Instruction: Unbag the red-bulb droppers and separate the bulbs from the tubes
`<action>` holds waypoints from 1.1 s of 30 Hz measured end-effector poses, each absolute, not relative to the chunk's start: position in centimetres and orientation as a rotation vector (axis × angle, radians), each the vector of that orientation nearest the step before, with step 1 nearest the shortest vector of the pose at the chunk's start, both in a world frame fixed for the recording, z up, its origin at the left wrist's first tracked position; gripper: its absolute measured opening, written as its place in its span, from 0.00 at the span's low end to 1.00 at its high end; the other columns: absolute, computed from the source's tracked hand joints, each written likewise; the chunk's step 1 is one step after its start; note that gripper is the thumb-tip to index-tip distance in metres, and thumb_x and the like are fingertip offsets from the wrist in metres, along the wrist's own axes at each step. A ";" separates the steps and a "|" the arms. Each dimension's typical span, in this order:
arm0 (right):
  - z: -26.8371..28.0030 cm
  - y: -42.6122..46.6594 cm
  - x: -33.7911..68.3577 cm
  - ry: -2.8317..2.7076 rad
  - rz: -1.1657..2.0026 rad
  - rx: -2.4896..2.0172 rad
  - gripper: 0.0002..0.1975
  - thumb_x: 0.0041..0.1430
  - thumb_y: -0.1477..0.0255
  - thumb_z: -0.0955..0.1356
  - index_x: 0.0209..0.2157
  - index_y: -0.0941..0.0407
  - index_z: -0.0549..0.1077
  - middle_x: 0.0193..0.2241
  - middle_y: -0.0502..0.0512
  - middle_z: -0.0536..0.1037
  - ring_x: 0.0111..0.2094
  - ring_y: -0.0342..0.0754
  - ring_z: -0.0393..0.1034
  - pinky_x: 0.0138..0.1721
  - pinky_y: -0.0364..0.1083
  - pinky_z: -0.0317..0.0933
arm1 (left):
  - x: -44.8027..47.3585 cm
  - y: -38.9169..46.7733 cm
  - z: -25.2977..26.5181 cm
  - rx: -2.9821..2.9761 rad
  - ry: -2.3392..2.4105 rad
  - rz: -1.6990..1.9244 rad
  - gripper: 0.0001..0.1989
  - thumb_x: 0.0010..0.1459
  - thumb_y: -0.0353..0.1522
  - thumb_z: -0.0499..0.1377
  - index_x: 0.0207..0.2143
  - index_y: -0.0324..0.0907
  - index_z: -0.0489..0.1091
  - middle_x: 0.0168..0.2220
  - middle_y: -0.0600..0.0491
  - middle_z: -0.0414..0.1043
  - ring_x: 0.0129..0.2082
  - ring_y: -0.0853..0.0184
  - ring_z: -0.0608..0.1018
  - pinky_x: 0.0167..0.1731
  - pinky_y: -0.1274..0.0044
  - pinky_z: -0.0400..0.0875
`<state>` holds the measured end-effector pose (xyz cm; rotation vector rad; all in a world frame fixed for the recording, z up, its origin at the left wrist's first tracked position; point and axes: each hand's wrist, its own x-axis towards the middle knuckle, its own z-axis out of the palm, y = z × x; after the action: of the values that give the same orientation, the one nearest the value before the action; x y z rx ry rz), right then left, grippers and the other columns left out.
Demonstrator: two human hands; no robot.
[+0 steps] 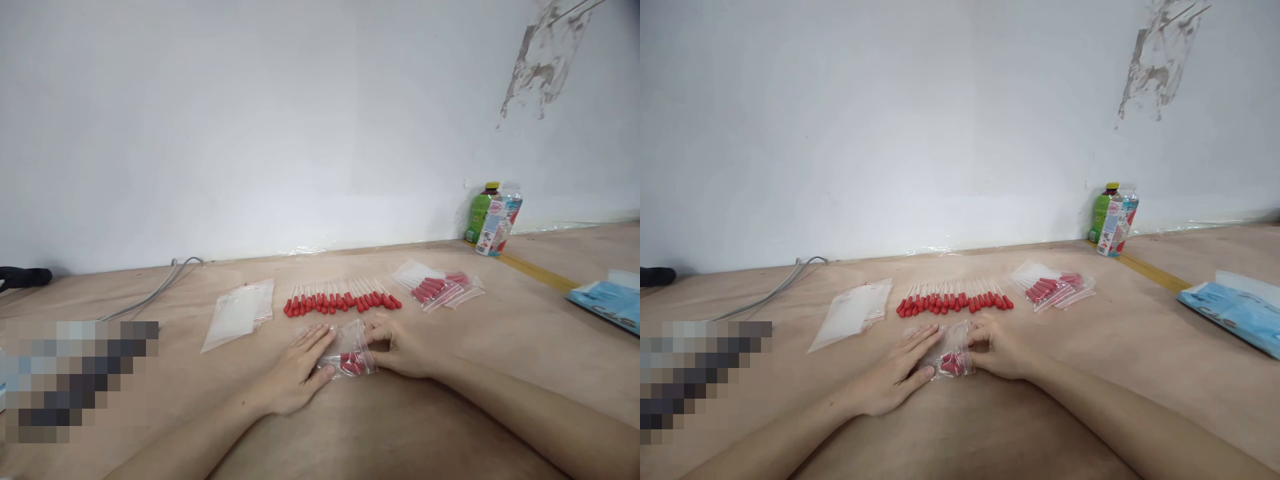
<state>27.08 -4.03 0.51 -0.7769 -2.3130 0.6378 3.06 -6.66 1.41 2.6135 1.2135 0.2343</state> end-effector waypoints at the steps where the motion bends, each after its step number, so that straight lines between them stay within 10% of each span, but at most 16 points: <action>1: 0.4 -4.0 26.9 -2.320 0.691 -0.764 0.11 0.53 0.62 0.65 0.29 0.53 0.75 0.29 0.52 0.73 0.35 0.46 0.65 0.37 0.45 0.59 | 3.1 -6.7 1.3 2.619 1.219 0.247 0.28 0.60 0.45 0.40 0.60 0.45 0.42 0.62 0.52 0.41 0.61 0.63 0.47 0.58 0.65 0.46; 19: -0.2 -5.4 25.2 -2.184 0.816 -0.971 0.04 0.46 0.76 0.65 0.27 0.56 0.64 0.22 0.46 0.66 0.22 0.40 0.58 0.23 0.39 0.52 | 3.6 -6.8 0.9 2.606 1.274 0.368 0.28 0.60 0.42 0.43 0.60 0.42 0.43 0.60 0.48 0.48 0.60 0.62 0.53 0.57 0.65 0.50; 33: 0.0 -3.5 26.4 -1.536 1.422 -0.967 0.16 0.43 0.65 0.70 0.34 0.58 0.66 0.27 0.49 0.73 0.27 0.40 0.68 0.32 0.43 0.63 | 3.1 -6.9 1.3 2.671 1.183 0.214 0.28 0.61 0.41 0.43 0.61 0.50 0.34 0.63 0.53 0.35 0.61 0.60 0.44 0.58 0.62 0.43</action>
<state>26.38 -3.49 0.04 -0.9670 -1.5364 1.4223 3.14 -6.88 1.29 2.6708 1.1832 0.2138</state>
